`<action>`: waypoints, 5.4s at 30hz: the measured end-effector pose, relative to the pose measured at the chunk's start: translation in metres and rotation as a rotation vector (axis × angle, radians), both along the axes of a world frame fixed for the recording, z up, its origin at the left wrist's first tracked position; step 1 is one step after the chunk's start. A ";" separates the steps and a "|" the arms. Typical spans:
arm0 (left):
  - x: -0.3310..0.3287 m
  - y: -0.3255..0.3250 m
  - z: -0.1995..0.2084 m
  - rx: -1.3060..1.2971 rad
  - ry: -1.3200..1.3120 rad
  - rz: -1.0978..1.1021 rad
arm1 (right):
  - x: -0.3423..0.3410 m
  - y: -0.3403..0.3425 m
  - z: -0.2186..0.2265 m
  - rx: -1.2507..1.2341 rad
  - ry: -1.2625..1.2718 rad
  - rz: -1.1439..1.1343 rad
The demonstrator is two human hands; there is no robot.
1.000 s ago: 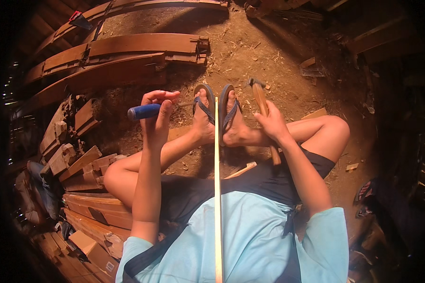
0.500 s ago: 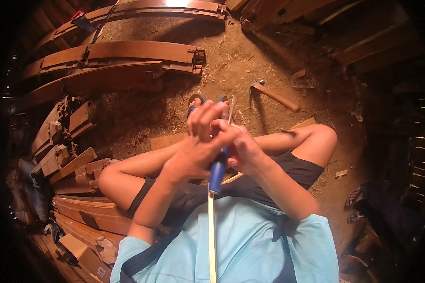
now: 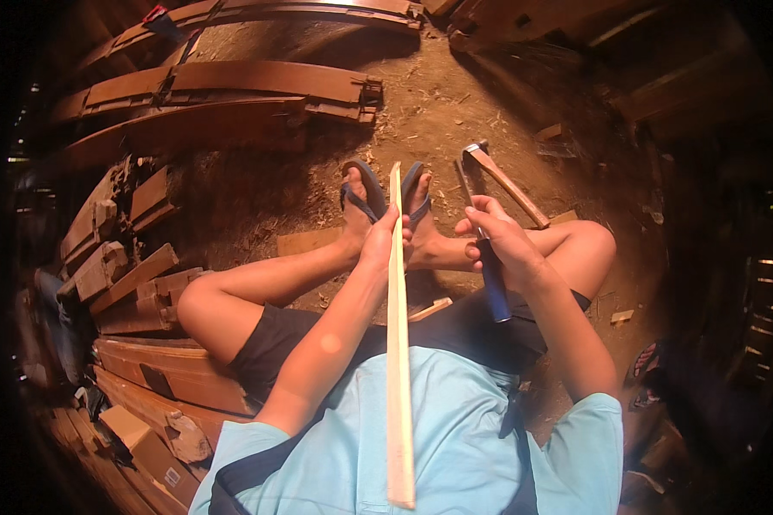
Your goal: The person sits on the floor and uses a chisel and hammer to carve a thin wooden strip. They repeatedly strike the chisel to remove material and occasionally inspect the strip.
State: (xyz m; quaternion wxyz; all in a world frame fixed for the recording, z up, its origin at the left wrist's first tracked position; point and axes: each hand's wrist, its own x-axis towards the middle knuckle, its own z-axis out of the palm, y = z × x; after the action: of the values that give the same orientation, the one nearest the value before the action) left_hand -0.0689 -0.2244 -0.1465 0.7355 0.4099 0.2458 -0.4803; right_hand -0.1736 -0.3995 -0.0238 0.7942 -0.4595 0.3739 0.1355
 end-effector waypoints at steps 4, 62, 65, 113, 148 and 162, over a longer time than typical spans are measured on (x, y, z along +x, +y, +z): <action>0.014 -0.054 0.006 -0.061 -0.196 0.133 | -0.018 -0.020 0.006 -0.117 -0.019 0.009; 0.032 0.078 0.035 -0.150 -0.410 0.302 | -0.004 0.050 0.031 -0.622 -0.261 0.918; 0.038 0.075 0.028 -0.051 -0.420 0.408 | -0.005 0.046 0.025 -0.695 -0.258 0.995; 0.045 0.586 0.142 1.755 0.076 0.351 | -0.016 0.063 -0.022 -0.631 -0.385 0.922; 0.012 0.744 0.090 1.100 -0.128 0.379 | -0.009 0.064 -0.020 -0.503 -0.156 0.963; 0.012 0.745 0.092 1.030 -0.149 0.344 | -0.010 0.061 -0.023 -0.483 -0.166 0.931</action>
State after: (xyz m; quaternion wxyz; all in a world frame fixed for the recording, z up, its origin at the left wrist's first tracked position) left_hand -0.0569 0.5207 -0.0546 0.5230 0.7036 0.4601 -0.1403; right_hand -0.1834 -0.3382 -0.0473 0.5485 -0.7560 0.0867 0.3466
